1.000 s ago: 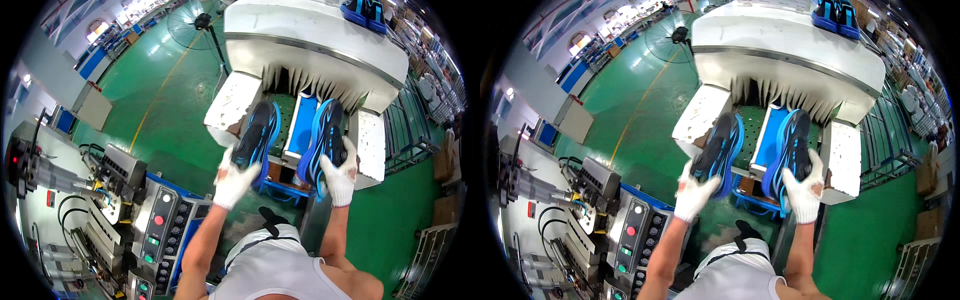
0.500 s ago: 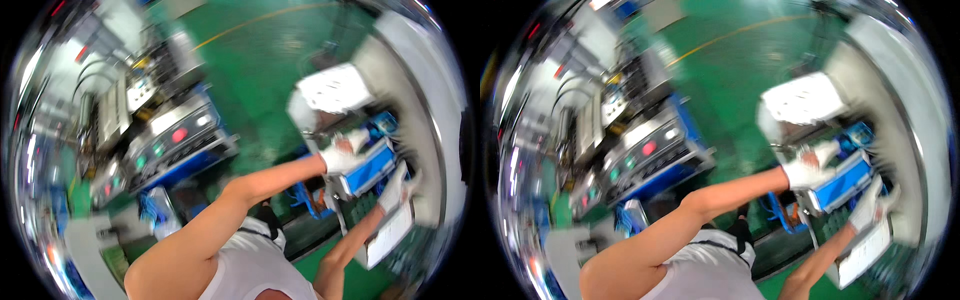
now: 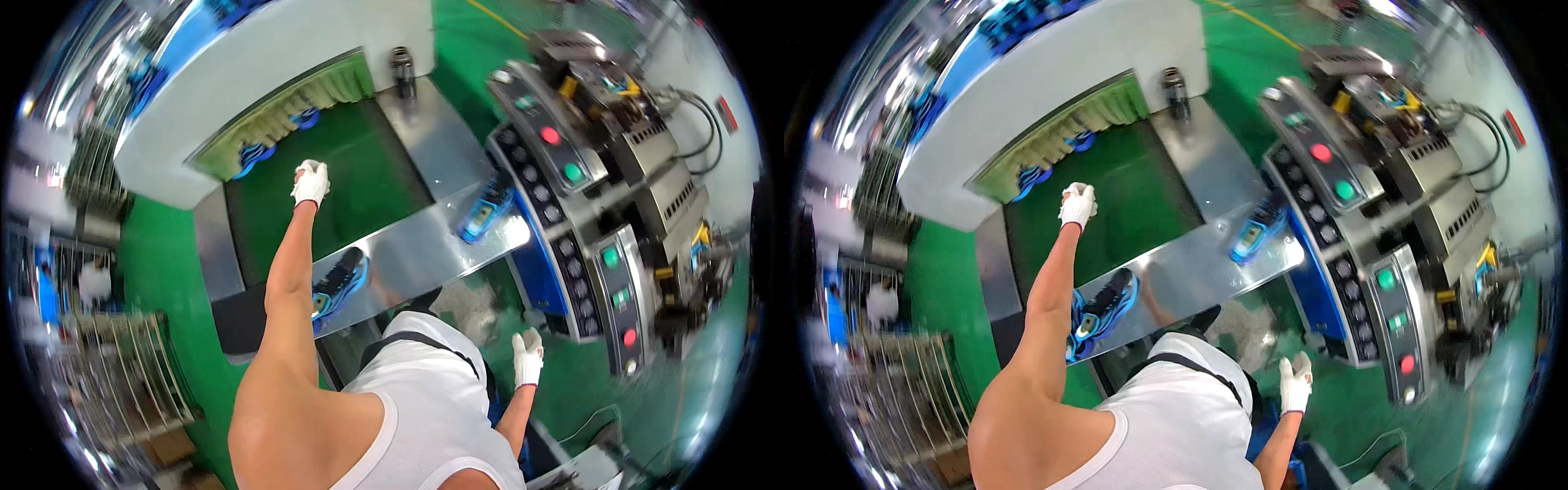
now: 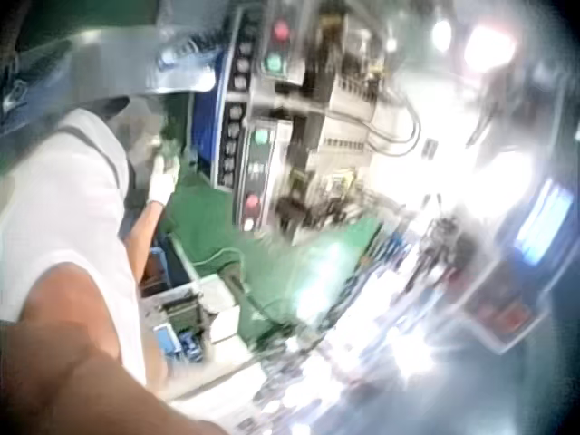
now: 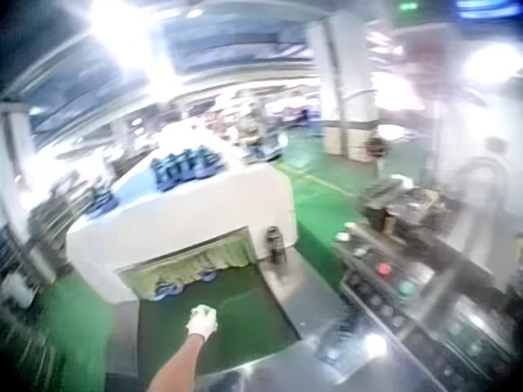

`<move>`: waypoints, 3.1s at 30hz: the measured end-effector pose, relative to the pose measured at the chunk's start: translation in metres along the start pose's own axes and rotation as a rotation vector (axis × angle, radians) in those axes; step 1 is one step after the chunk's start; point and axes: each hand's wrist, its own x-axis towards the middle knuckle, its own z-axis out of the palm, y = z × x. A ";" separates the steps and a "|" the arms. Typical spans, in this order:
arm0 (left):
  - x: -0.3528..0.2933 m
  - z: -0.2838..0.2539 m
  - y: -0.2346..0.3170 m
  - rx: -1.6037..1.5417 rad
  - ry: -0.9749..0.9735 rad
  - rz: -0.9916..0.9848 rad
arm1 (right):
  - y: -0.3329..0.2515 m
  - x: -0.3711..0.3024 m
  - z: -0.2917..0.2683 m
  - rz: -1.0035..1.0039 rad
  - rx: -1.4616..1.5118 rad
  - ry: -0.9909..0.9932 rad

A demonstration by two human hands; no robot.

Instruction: The person repeatedly places blue and black shoe uppers onto a lasting machine, operates the machine via buttons, removes the shaped uppers, and places them onto a conveyor belt.

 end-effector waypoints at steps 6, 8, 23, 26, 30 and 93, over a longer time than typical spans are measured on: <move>0.025 -0.052 -0.169 0.463 -0.103 -0.344 | -0.023 0.035 0.044 0.087 -0.462 -0.138; 0.054 -0.054 -0.181 0.430 -0.110 -0.380 | -0.019 0.029 0.036 -0.053 -0.939 -0.213; 0.334 -0.138 -0.259 0.766 0.396 -0.013 | -0.128 0.104 0.038 0.549 -0.677 -0.198; 0.267 -0.125 -0.229 0.461 0.473 0.260 | -0.159 0.101 0.086 0.114 -0.505 -0.241; 0.158 -0.087 -0.177 0.243 0.336 0.141 | -0.272 0.085 0.187 -0.160 -0.341 -0.387; -0.228 0.100 0.216 0.639 -0.355 0.043 | -0.111 0.413 -0.403 0.026 -0.331 0.769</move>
